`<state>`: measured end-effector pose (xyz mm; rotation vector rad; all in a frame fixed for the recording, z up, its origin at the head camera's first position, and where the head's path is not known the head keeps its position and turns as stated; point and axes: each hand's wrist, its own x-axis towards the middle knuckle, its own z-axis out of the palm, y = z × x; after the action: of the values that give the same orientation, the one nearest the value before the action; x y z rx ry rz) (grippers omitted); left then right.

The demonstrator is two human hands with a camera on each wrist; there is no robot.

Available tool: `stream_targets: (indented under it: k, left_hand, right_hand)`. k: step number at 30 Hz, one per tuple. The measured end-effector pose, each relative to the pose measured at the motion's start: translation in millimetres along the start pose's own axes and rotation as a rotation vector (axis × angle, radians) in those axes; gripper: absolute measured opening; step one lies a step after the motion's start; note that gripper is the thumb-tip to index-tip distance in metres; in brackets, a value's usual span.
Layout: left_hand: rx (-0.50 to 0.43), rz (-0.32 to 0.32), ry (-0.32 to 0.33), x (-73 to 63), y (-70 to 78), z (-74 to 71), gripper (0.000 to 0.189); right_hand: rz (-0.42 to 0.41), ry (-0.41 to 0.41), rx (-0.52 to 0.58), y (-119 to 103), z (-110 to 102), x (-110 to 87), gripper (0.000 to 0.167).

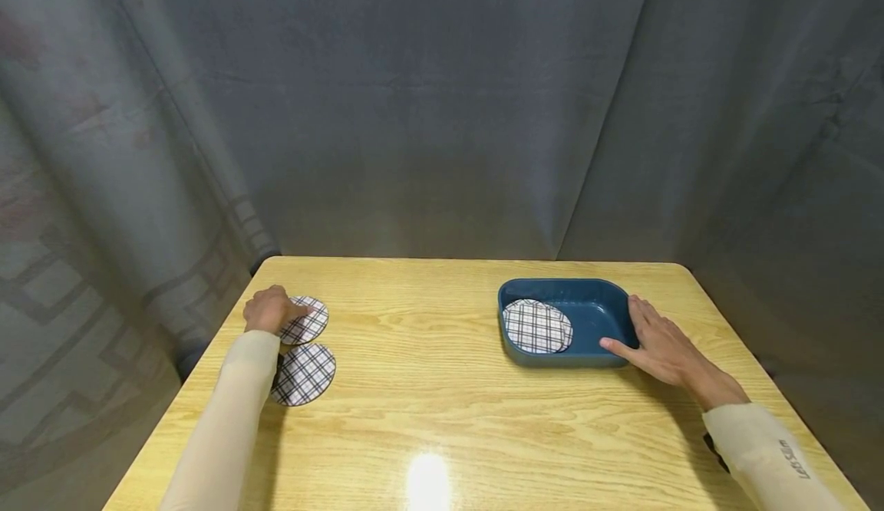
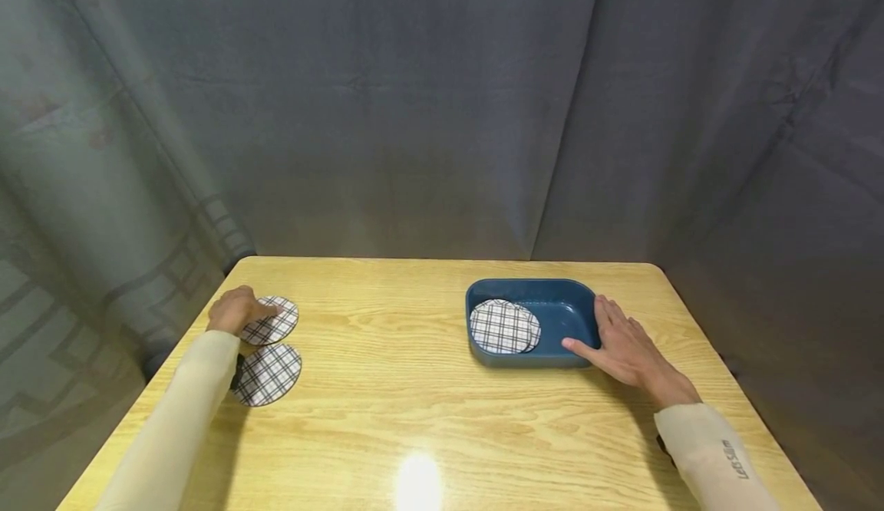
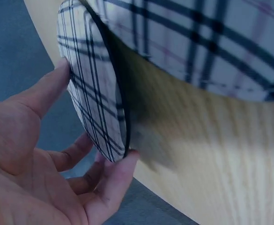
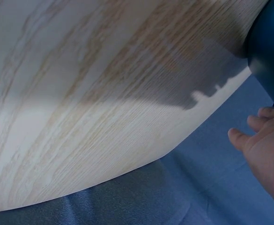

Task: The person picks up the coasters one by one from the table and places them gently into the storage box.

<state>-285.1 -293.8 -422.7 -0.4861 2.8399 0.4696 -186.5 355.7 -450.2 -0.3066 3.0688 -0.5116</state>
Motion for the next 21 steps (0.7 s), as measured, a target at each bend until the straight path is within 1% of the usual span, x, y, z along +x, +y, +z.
stream_targets:
  k: [3, 5, 9, 10, 11, 13, 15, 17, 19, 21]
  left_hand:
    - [0.014, -0.010, -0.002, 2.7, 4.9, -1.0, 0.053]
    - [0.018, -0.005, -0.012, 4.3, 8.7, -2.9, 0.049]
    - [0.012, 0.027, -0.039, 5.9, 18.3, -7.2, 0.037]
    - [-0.019, 0.039, -0.057, 6.2, 21.0, -8.2, 0.032]
    - [-0.061, 0.056, -0.072, 6.0, 23.8, -8.7, 0.027]
    - [-0.199, 0.095, -0.121, 5.4, 28.6, -9.7, 0.021]
    - [-0.379, 0.127, -0.187, 4.7, 33.7, -10.5, 0.023]
    - [-0.542, 0.146, -0.247, 3.5, 39.3, -10.5, 0.032]
    - [-0.653, 0.165, -0.286, 2.7, 45.2, -10.9, 0.039]
    - [-0.726, 0.186, -0.308, 1.8, 52.7, -10.7, 0.040]
  right_hand:
    - [0.004, -0.002, 0.001, -0.1, 0.5, 0.1, 0.108]
    - [0.008, -0.002, 0.003, -0.2, 0.5, 0.1, 0.108]
    - [0.007, 0.004, 0.005, -0.4, 0.1, 0.1, 0.108]
    - [0.006, 0.006, 0.005, -0.5, -0.1, 0.0, 0.108]
    - [0.005, 0.007, 0.005, -0.6, -0.2, -0.2, 0.108]
    - [0.004, 0.007, 0.004, -0.9, -0.1, -0.5, 0.108]
    - [0.005, 0.005, 0.005, -1.2, 0.3, -0.8, 0.108]
    - [0.009, 0.002, 0.006, -1.1, 0.6, -0.8, 0.109]
    - [0.009, 0.000, 0.006, -1.1, 0.9, -0.5, 0.109]
    - [0.006, 0.001, 0.005, -0.7, 1.0, -0.2, 0.109]
